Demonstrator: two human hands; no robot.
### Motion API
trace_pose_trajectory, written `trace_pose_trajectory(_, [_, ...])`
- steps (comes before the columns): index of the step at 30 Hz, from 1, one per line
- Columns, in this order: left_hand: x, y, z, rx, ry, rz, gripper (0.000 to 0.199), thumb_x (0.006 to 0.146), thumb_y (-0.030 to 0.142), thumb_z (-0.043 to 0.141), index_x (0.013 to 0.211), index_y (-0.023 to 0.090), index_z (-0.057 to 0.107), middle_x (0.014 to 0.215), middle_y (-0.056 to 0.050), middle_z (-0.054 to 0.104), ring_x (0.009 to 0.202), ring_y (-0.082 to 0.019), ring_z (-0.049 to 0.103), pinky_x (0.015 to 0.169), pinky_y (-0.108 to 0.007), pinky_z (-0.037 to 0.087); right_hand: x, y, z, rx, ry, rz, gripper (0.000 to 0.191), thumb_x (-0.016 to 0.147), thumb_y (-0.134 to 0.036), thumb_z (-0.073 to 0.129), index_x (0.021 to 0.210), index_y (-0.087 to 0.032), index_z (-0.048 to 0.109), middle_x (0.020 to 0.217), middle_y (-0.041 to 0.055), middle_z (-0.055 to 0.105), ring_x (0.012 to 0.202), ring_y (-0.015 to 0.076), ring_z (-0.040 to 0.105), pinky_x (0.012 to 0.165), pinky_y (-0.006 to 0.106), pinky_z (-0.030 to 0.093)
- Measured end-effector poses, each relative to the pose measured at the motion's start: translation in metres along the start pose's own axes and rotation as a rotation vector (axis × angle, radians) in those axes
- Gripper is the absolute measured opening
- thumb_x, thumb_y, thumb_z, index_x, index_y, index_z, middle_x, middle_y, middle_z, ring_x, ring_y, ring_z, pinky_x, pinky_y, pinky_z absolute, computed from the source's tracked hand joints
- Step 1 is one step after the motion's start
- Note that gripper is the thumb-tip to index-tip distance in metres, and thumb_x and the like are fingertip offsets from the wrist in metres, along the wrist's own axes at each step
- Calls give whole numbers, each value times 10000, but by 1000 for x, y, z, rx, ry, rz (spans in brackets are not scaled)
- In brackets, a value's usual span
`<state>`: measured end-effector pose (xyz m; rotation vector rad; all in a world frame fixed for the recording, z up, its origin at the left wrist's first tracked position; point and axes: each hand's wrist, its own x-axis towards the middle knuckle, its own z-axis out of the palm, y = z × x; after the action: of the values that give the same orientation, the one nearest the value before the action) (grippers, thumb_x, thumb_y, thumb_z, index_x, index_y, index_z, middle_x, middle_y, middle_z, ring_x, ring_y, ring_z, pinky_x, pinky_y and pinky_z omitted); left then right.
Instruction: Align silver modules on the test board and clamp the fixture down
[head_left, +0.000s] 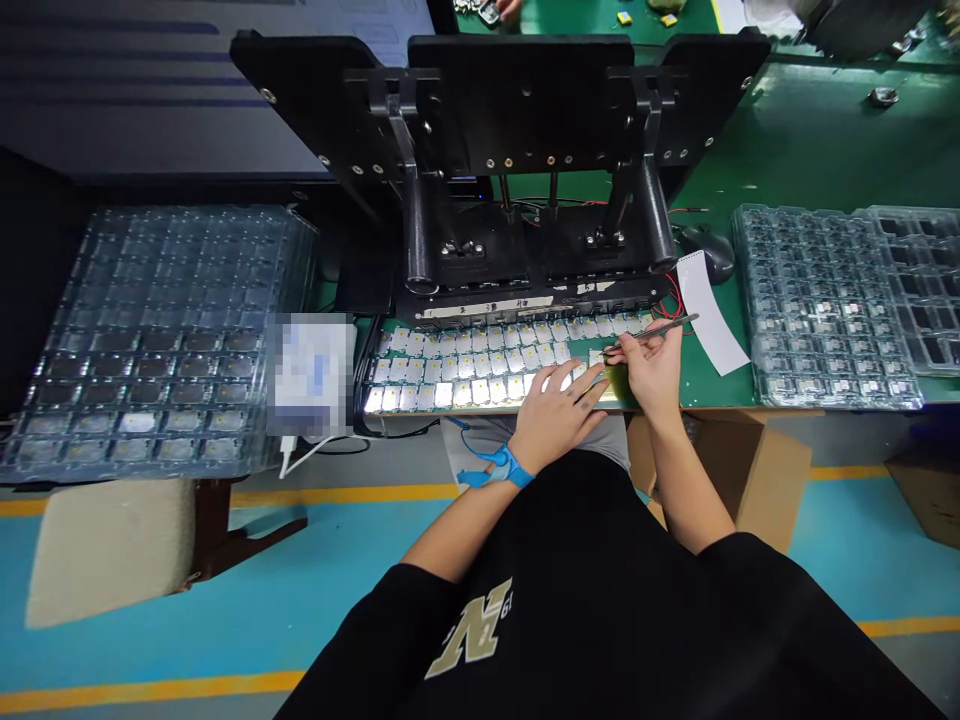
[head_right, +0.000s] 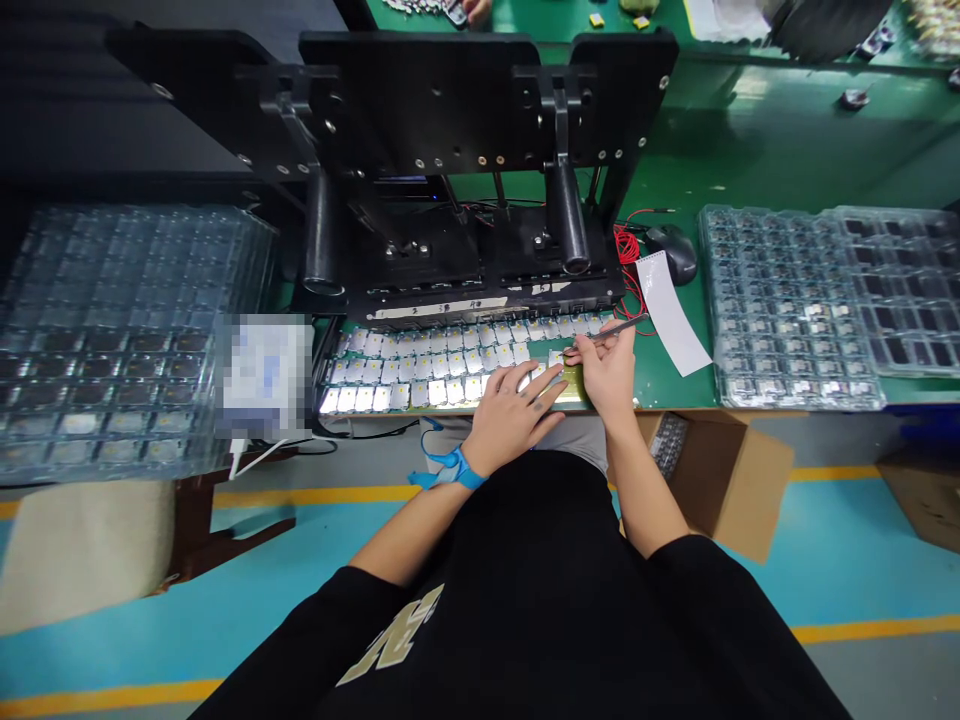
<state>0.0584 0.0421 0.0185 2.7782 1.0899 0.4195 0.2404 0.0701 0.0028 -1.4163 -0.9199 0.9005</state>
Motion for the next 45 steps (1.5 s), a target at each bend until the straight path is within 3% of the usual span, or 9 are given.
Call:
trace_pose_trajectory(16, [0, 0, 2, 15, 15, -2, 408, 1004, 454, 484, 1345, 256, 587, 1495, -35, 538, 1333, -302, 473, 1051, -482, 389, 0, 1, -1, 6, 19, -41, 520, 796, -538, 737, 998, -267, 341, 789, -30, 628, 632, 171, 694, 571, 322, 605])
trace_pose_trajectory(23, [-6, -3, 10, -1, 146, 56, 338, 1000, 399, 513, 1281, 252, 628, 1404, -31, 621, 1290, -269, 522, 1035, -453, 400, -3, 1, -3, -37, 71, -99, 410, 886, -575, 591, 1020, -262, 363, 718, -62, 552, 570, 132, 626, 520, 262, 528])
trace_pose_trajectory(26, [-8, -5, 15, -14, 220, 65, 296, 996, 358, 522, 1239, 245, 650, 1352, -24, 658, 1253, -256, 553, 1013, -442, 413, -9, -8, -17, -171, 97, -121, 361, 921, -572, 530, 1051, -243, 461, 668, -67, 516, 496, 113, 540, 482, 249, 453])
trace_pose_trajectory(29, [-8, -6, 19, -25, 251, 74, 282, 994, 332, 523, 1228, 247, 656, 1338, -22, 667, 1247, -240, 563, 1017, -436, 419, -10, -18, -44, -277, 69, -146, 352, 890, -522, 610, 1051, -209, 607, 644, -50, 511, 509, 113, 490, 509, 258, 410])
trace_pose_trajectory(32, [-7, -6, 21, -36, 244, 82, 282, 991, 326, 525, 1233, 256, 653, 1351, -28, 657, 1253, -221, 562, 1024, -430, 428, -3, -20, -76, -551, 61, -218, 406, 854, -510, 651, 1103, -193, 691, 679, -10, 563, 592, 148, 518, 618, 312, 438])
trace_pose_trajectory(36, [-6, -7, 24, -82, 240, 59, 276, 993, 321, 513, 1220, 264, 660, 1364, -23, 647, 1256, -214, 562, 1021, -425, 450, 11, -6, -106, -872, 59, -290, 542, 875, -596, 550, 1180, -172, 696, 771, 56, 644, 663, 202, 575, 709, 380, 469])
trace_pose_trajectory(41, [-5, -9, 20, -312, 387, 63, 233, 972, 267, 530, 1134, 263, 698, 1220, 11, 723, 1179, -223, 608, 1000, -437, 484, 15, 8, -116, -1001, -8, -385, 616, 912, -650, 446, 1171, -150, 697, 846, 88, 658, 717, 210, 574, 716, 370, 467])
trace_pose_trajectory(45, [-12, -10, 4, -467, 494, 69, 240, 966, 183, 492, 1048, 224, 714, 1103, -6, 759, 1090, -178, 650, 979, -377, 529, 18, 10, -116, -1000, 11, -450, 596, 926, -645, 442, 1089, -141, 716, 825, 75, 640, 685, 188, 549, 714, 359, 467])
